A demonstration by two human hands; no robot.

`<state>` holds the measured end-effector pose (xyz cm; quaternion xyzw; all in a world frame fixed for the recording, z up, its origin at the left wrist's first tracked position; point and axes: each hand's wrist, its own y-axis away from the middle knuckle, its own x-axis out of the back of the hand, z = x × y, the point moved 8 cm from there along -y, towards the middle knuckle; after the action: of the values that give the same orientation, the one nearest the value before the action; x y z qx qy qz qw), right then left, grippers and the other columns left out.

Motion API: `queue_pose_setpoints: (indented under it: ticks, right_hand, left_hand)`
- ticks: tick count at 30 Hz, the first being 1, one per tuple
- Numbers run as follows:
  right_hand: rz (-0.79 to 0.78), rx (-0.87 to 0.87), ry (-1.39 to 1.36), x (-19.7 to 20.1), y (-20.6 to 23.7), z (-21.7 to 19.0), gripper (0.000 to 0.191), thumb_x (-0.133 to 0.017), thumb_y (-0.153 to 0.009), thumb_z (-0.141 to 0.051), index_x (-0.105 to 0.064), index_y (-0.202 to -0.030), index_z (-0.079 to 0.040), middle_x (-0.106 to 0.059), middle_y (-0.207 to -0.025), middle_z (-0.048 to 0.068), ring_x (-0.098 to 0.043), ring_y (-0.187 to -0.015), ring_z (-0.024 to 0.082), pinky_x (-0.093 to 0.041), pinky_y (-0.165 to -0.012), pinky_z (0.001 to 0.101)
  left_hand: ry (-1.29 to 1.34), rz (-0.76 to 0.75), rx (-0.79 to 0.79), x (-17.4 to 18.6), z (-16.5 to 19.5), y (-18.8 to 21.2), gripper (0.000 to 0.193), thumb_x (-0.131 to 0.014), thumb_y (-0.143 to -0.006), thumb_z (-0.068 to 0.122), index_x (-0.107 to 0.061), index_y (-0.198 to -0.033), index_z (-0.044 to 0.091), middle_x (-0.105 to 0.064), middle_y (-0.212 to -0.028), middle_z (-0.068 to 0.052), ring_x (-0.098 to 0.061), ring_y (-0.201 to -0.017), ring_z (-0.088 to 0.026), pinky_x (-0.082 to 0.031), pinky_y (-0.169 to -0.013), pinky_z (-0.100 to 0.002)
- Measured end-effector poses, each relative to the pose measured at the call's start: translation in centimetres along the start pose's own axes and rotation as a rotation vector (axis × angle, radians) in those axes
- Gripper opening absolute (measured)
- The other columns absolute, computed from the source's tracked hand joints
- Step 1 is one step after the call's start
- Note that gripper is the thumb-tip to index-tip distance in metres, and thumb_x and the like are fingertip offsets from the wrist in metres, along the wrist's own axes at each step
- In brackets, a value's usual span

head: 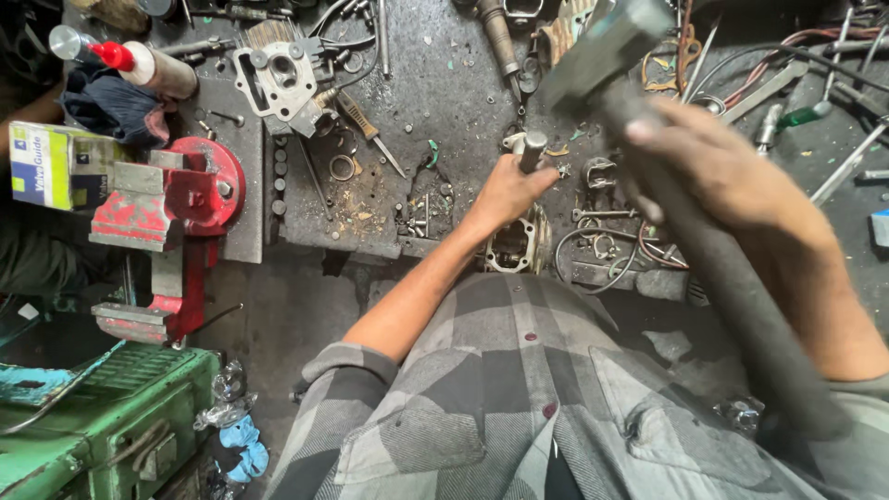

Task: The person operates a lathe, adjusting the chuck and using a tool to machine a metal part, then carries the part to a workbench. They place a piston into an engine crankcase and repeatedly strike it with a hammer to seat it, steadying the part by hand.

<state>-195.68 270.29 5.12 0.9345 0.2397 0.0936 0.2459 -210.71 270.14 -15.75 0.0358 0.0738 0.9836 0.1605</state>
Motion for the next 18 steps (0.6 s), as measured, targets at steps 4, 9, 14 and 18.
queue_pose_setpoints:
  ticks: [4, 9, 14, 18]
  right_hand:
    - [0.117, 0.505, 0.003, 2.9, 2.9, -5.2, 0.037, -0.051, -0.111, -0.04, -0.059, -0.109, -0.004, -0.058, -0.07, 0.007, -0.053, -0.052, 0.015, -0.043, -0.045, 0.0316]
    - [0.143, 0.886, 0.026, 5.0, 3.2, -7.6, 0.035, -0.051, -0.109, -0.039, -0.059, -0.109, -0.005, -0.056, -0.07, 0.007, -0.052, -0.052, 0.015, -0.043, -0.045, 0.0318]
    - [0.04, 0.576, 0.21, 2.4, -0.7, -5.7, 0.033, -0.05, -0.108, -0.039, -0.059, -0.109, -0.007, -0.055, -0.069, 0.007, -0.051, -0.052, 0.015, -0.043, -0.044, 0.032]
    - [-0.068, -0.225, 0.256, -2.5, -2.6, 1.0, 0.032, -0.05, -0.106, -0.039, -0.059, -0.109, -0.008, -0.054, -0.069, 0.007, -0.05, -0.052, 0.015, -0.043, -0.044, 0.0322]
  left_hand:
    - [-0.035, -0.018, 0.076, -0.4, -1.2, 0.2, 0.031, -0.069, -0.088, 0.028, -0.057, -0.07, 0.006, -0.051, -0.061, 0.005, -0.046, -0.063, -0.006, -0.042, -0.055, -0.034]
    - [-0.014, -0.047, 0.061, -0.3, -1.5, 0.3, 0.033, -0.069, -0.089, 0.03, -0.054, -0.071, 0.006, -0.049, -0.064, 0.005, -0.045, -0.063, -0.007, -0.041, -0.056, -0.034]
    - [-0.016, -0.066, 0.008, -0.3, -0.9, 0.1, 0.03, -0.069, -0.089, 0.029, -0.055, -0.072, 0.008, -0.05, -0.065, 0.006, -0.047, -0.064, -0.006, -0.042, -0.057, -0.033]
    - [0.018, -0.045, 0.174, -0.7, -2.0, 0.2, 0.028, -0.068, -0.087, 0.025, -0.057, -0.068, 0.008, -0.051, -0.062, 0.007, -0.047, -0.061, -0.006, -0.041, -0.054, -0.033]
